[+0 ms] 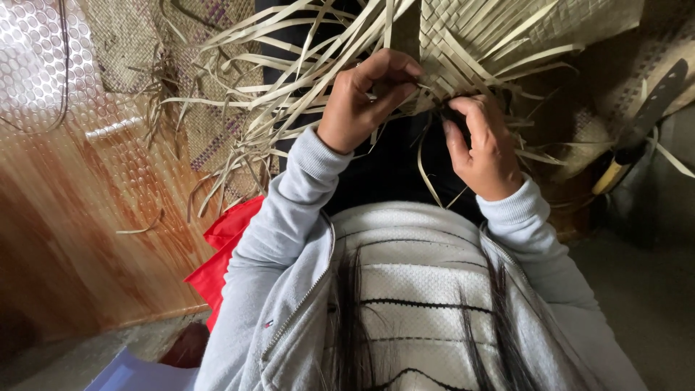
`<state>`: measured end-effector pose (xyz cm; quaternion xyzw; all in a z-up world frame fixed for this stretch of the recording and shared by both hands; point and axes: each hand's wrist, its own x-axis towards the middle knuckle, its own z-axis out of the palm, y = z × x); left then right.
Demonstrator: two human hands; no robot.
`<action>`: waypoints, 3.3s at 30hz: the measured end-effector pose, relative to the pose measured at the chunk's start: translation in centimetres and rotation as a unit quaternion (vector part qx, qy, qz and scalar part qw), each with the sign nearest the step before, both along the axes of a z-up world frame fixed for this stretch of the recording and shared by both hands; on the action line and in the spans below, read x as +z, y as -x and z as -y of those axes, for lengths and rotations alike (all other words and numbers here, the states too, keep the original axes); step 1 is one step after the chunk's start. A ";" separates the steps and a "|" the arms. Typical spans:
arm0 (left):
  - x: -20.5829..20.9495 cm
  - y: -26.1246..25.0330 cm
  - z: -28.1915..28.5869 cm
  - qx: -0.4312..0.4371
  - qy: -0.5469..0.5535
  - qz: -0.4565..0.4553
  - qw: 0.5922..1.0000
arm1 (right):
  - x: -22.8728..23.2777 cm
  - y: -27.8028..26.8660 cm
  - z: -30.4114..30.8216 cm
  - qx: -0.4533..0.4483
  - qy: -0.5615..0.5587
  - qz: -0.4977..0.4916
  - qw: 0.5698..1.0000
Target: Weaving thin strips of dried plant material to create a mat or basket, including trimming with a knife.
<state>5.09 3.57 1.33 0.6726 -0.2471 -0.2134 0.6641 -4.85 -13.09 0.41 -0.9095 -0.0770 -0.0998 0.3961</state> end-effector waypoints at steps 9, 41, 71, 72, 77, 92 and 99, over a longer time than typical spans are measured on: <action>0.0 -0.2 0.2 -0.005 -0.020 0.041 0.999 | -0.7 0.1 0.3 0.000 -0.036 -0.014 0.999; -4.1 -3.3 1.1 -0.128 -0.043 -0.129 0.983 | 0.1 -0.2 1.2 0.018 -0.087 -0.046 0.995; -6.0 -5.9 0.0 -0.027 0.069 -0.377 0.923 | 1.3 1.9 10.3 0.142 0.153 -0.220 0.953; -6.1 -5.9 0.1 -0.027 0.070 -0.376 0.924 | 2.1 1.9 10.7 0.143 0.154 -0.219 0.953; -7.1 -5.8 0.6 -0.024 0.127 -0.344 0.930 | 5.4 1.3 11.7 0.156 0.093 -0.286 0.941; -3.5 -1.6 1.9 0.034 0.008 -0.154 0.987 | 0.2 -1.7 4.0 -0.069 -0.035 -0.074 0.994; -2.9 -0.2 2.7 0.042 -0.107 0.008 0.993 | -2.3 -1.3 3.0 -0.081 -0.152 -0.035 0.984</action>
